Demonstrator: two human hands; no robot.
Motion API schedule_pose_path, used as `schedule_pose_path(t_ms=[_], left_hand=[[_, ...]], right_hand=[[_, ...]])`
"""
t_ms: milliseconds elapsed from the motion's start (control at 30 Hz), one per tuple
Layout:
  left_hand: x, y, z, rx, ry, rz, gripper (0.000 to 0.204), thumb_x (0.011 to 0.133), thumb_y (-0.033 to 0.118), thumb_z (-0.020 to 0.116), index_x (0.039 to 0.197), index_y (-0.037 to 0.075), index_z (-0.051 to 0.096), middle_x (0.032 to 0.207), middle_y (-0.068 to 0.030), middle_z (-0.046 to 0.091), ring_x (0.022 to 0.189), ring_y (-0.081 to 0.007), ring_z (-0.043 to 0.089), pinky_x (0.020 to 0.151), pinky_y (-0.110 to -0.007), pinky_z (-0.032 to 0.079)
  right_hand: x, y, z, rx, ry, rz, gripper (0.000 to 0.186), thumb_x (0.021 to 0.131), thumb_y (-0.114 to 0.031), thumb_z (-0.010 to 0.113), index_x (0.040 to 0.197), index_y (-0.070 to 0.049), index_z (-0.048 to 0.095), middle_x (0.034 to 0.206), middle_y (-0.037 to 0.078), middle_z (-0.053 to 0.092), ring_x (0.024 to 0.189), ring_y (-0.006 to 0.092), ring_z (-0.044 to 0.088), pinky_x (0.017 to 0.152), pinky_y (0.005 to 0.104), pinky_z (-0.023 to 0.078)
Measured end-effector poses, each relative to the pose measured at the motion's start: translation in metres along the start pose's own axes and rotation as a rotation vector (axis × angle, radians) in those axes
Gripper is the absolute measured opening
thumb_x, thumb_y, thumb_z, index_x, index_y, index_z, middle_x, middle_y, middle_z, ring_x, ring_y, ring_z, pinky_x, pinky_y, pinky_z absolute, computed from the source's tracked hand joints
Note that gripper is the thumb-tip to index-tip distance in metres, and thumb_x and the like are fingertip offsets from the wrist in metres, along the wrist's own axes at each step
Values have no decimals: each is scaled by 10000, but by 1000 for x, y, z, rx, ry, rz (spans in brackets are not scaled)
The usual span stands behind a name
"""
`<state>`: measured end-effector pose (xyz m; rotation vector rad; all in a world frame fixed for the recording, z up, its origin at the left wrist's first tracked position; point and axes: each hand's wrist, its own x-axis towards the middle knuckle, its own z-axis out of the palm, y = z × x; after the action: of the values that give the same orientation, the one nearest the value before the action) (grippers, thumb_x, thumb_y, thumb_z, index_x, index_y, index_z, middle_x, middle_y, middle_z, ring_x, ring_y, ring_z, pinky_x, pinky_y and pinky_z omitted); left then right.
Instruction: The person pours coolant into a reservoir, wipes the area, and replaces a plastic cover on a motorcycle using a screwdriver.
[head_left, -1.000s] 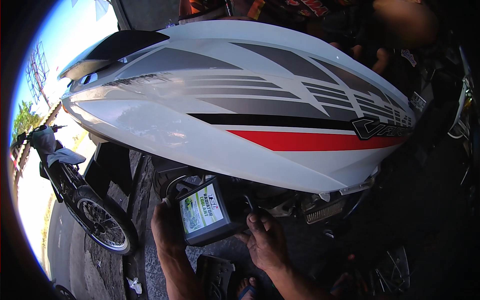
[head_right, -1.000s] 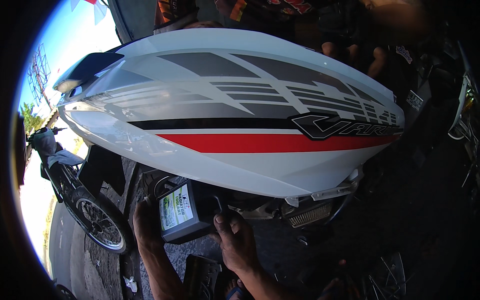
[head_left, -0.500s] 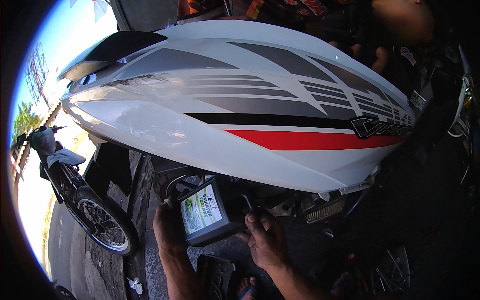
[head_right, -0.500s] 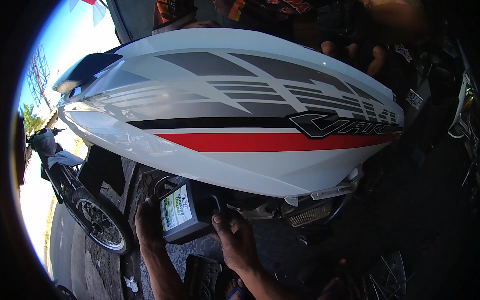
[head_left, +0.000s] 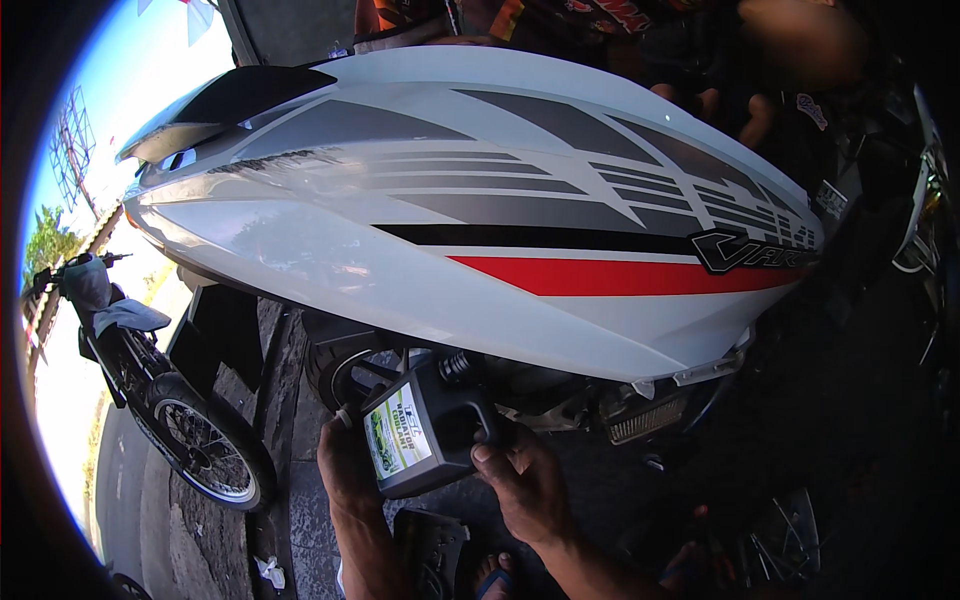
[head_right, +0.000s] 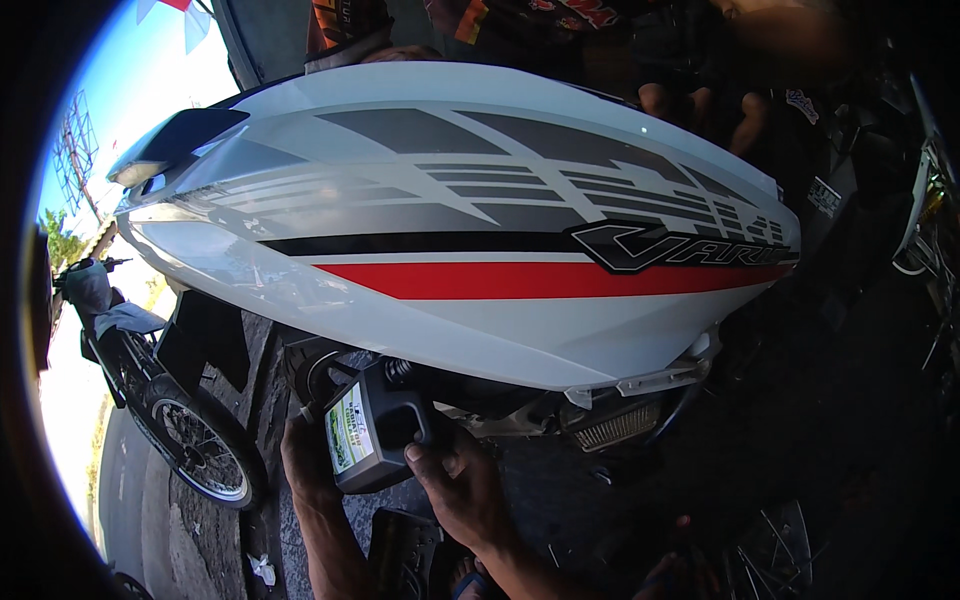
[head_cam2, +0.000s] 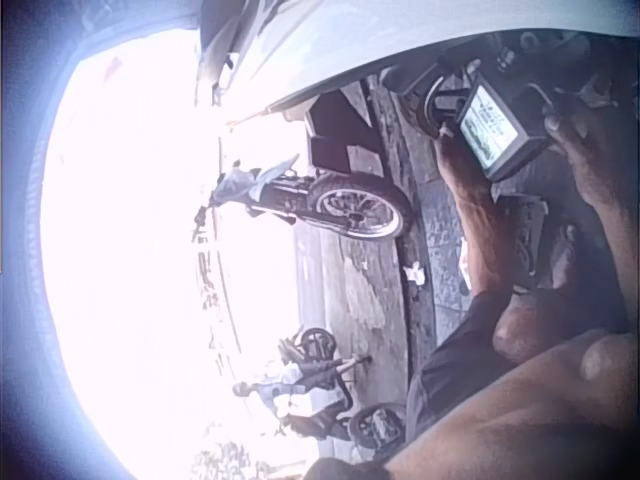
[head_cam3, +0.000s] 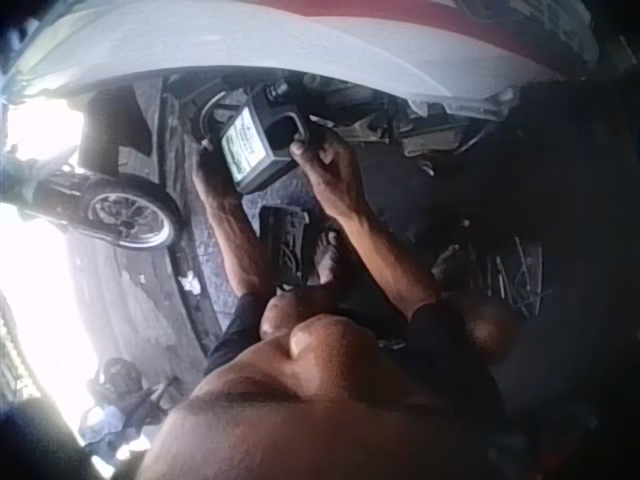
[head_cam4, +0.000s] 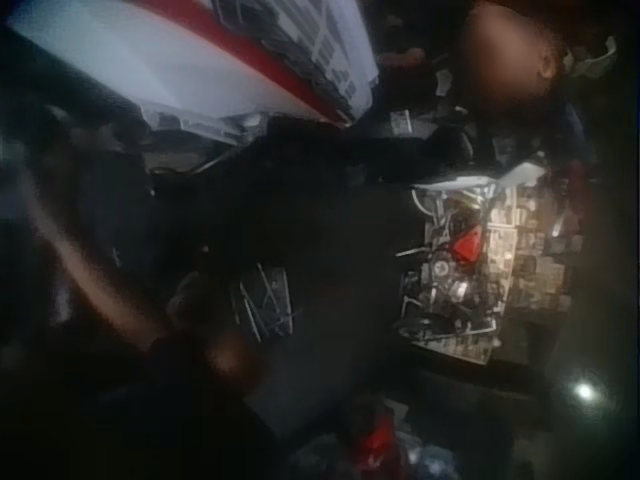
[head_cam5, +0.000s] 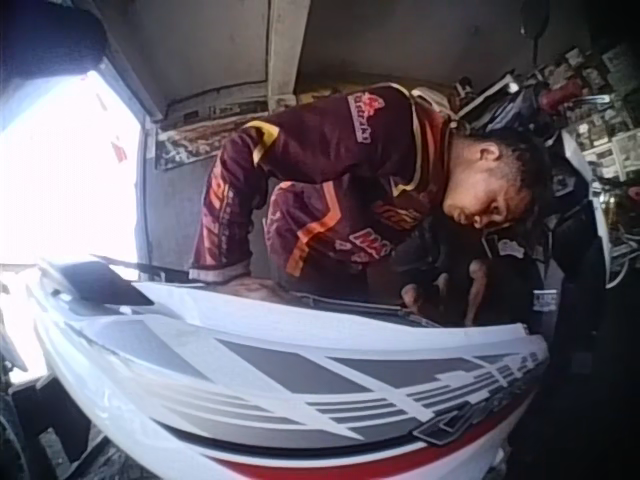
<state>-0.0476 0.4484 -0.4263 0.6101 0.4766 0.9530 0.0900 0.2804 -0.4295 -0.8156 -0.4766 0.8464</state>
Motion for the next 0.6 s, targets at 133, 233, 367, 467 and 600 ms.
schedule_pose_path(t_ms=[133, 233, 367, 467, 600], left_hand=[[-3, 0, 5, 37, 67, 20, 318, 1000, 243, 470, 1099, -11, 634, 987, -143, 697, 873, -251, 693, 821, -377, 570], [-2, 2, 7, 47, 76, 34, 325, 995, 243, 470, 1111, -12, 633, 1006, -148, 700, 885, -253, 696, 827, -378, 572], [0, 2, 4, 56, 5, 26, 332, 986, 242, 477, 1131, -13, 634, 1034, -157, 704, 910, -265, 701, 841, -384, 575], [0, 1, 1, 50, 8, 10, 336, 985, 247, 478, 1135, -11, 635, 1039, -160, 706, 917, -271, 704, 844, -389, 577], [0, -2, -12, -10, 5, -10, 348, 990, 262, 474, 1138, -10, 634, 1038, -162, 707, 921, -278, 704, 849, -401, 576]], right_hand=[[-1, 2, 2, 31, 40, 1, 364, 990, -178, 634, 1257, 61, 572, 929, -5, 615, 846, 56, 546, 775, 246, 447], [1, 6, -1, 25, 55, 30, 366, 992, -182, 634, 1259, 60, 568, 934, -4, 615, 853, 57, 548, 780, 247, 448], [1, 8, -4, 11, 11, 5, 368, 993, -188, 636, 1258, 59, 569, 933, -5, 615, 848, 54, 543, 776, 248, 445], [1, 5, -3, 2, 2, -5, 376, 995, -193, 633, 1269, 55, 569, 945, 2, 623, 863, 64, 546, 794, 262, 447], [-2, 5, -3, -15, -9, 0, 383, 993, -189, 627, 1290, 46, 568, 999, 24, 640, 933, 89, 568, 861, 288, 456]])
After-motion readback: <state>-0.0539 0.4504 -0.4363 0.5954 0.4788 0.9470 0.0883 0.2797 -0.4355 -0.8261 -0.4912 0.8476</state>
